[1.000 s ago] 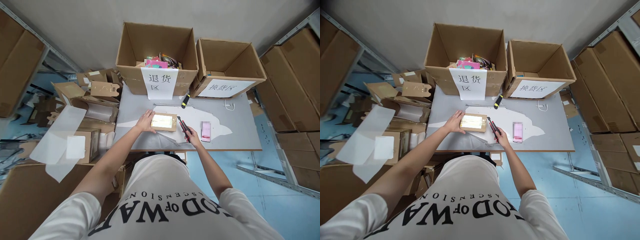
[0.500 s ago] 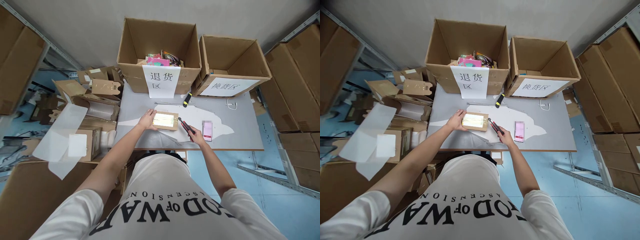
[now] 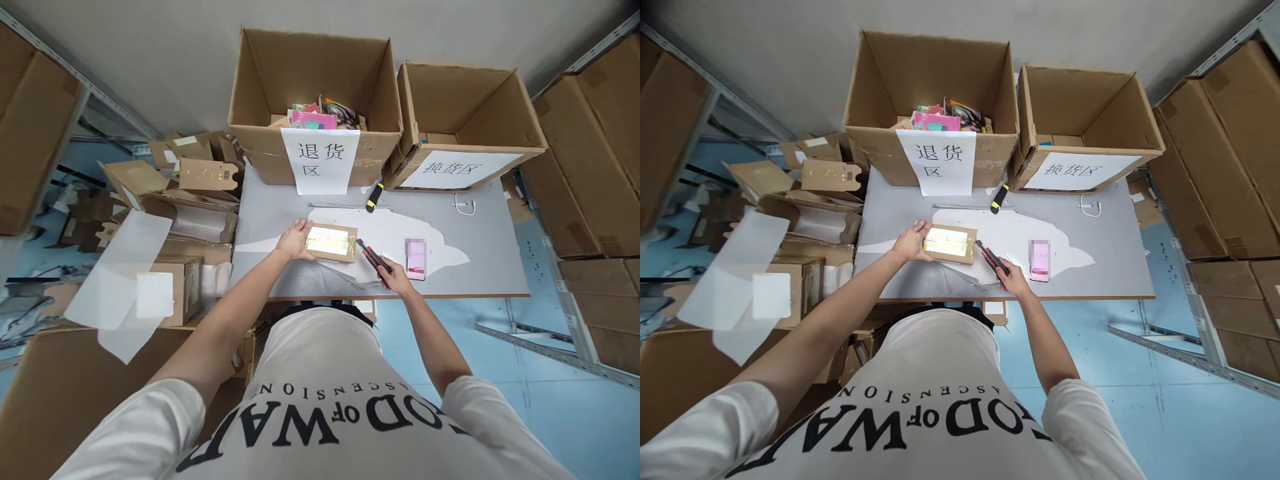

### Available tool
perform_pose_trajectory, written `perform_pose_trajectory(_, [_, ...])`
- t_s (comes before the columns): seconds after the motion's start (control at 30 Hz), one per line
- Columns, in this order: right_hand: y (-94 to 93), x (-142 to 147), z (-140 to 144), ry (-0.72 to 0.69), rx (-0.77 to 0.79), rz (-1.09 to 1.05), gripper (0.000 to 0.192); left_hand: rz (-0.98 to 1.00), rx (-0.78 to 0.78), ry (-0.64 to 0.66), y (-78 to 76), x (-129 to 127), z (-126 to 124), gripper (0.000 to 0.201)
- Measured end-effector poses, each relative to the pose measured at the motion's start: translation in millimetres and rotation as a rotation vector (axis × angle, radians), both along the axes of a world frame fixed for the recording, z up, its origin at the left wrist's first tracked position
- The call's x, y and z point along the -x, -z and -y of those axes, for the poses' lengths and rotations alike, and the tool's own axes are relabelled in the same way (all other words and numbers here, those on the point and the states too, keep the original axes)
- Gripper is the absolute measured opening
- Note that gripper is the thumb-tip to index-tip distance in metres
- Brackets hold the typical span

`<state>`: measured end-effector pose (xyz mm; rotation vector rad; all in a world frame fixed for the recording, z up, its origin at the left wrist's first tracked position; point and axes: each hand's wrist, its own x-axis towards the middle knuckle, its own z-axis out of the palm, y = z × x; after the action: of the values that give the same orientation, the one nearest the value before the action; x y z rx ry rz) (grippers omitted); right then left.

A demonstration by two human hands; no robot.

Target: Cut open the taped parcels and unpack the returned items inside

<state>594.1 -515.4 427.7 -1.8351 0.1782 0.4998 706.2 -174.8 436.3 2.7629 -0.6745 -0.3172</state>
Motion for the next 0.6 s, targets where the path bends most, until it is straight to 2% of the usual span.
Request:
perform_pose_trajectory(0.3, [1.4,31.4,2.3,-0.047,-0.014,-0.017,0.058,0.016,0.035,-0.014,3.4,-0.8,-0.5,0.115])
perform_pose_trajectory(0.6, [7.7,43.5,8.9,-0.065,0.002,0.002,0.062,0.029,0.079,0.026,8.5,-1.4,-4.1,0.117])
